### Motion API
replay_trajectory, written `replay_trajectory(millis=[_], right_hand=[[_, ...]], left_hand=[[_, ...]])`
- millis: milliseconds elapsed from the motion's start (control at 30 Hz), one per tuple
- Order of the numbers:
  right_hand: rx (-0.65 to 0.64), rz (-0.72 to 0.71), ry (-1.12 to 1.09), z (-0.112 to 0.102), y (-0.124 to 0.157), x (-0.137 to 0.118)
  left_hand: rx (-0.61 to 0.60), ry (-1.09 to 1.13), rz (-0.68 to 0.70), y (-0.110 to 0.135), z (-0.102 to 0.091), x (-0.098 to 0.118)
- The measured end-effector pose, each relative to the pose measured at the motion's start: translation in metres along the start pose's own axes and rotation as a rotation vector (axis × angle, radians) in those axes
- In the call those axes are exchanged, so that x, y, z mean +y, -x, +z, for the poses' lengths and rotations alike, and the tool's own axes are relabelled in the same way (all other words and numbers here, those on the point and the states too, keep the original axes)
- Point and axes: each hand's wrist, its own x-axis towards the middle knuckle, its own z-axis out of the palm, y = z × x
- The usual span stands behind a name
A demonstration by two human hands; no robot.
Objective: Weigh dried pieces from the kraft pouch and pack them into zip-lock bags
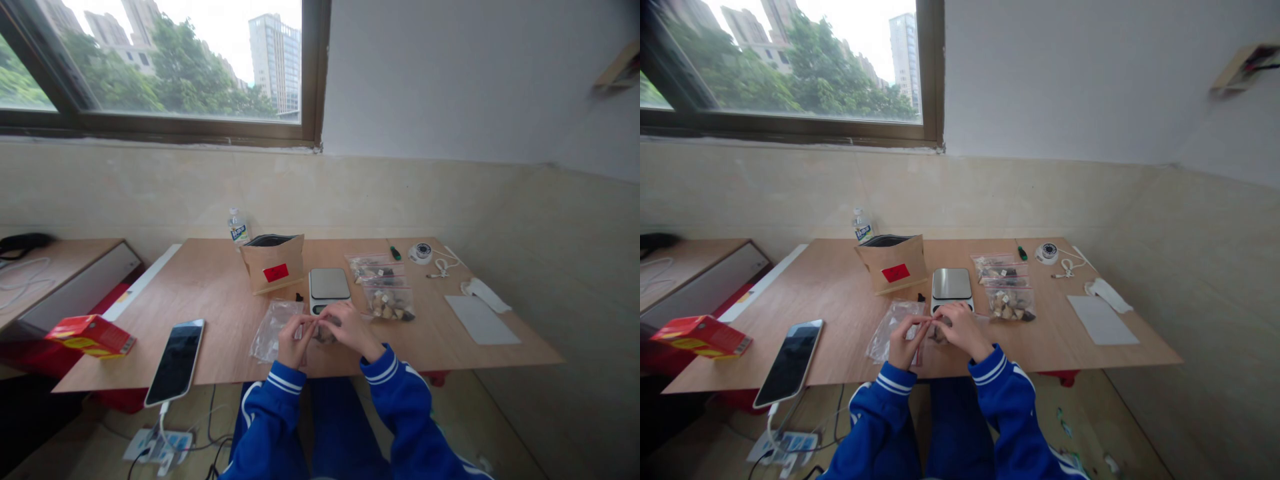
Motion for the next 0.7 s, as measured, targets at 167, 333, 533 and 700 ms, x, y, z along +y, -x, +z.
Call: replay_trajectory(millis=[167,333,533,700], right_hand=[[0.058,-0.015,0.054,0.006,-0.002,-0.003],[0.102,-0.015,0.101,0.012,-0.001,-0.002],[0.018,-0.003,0.053,0.006,0.002,0.006],[-0.049,0.003,0.095,0.003,0.006,0.016]], left_hand=[[-0.045,-0.007,0.018,0.001,0.001,0.003],[-0.002,-0.024,0.003,0.001,-0.001,-0.003],[-0.007,-0.054,0.02,0.001,-0.006,-0.008],[0.009,-0.05,-0.015,0.003,-0.001,-0.006]])
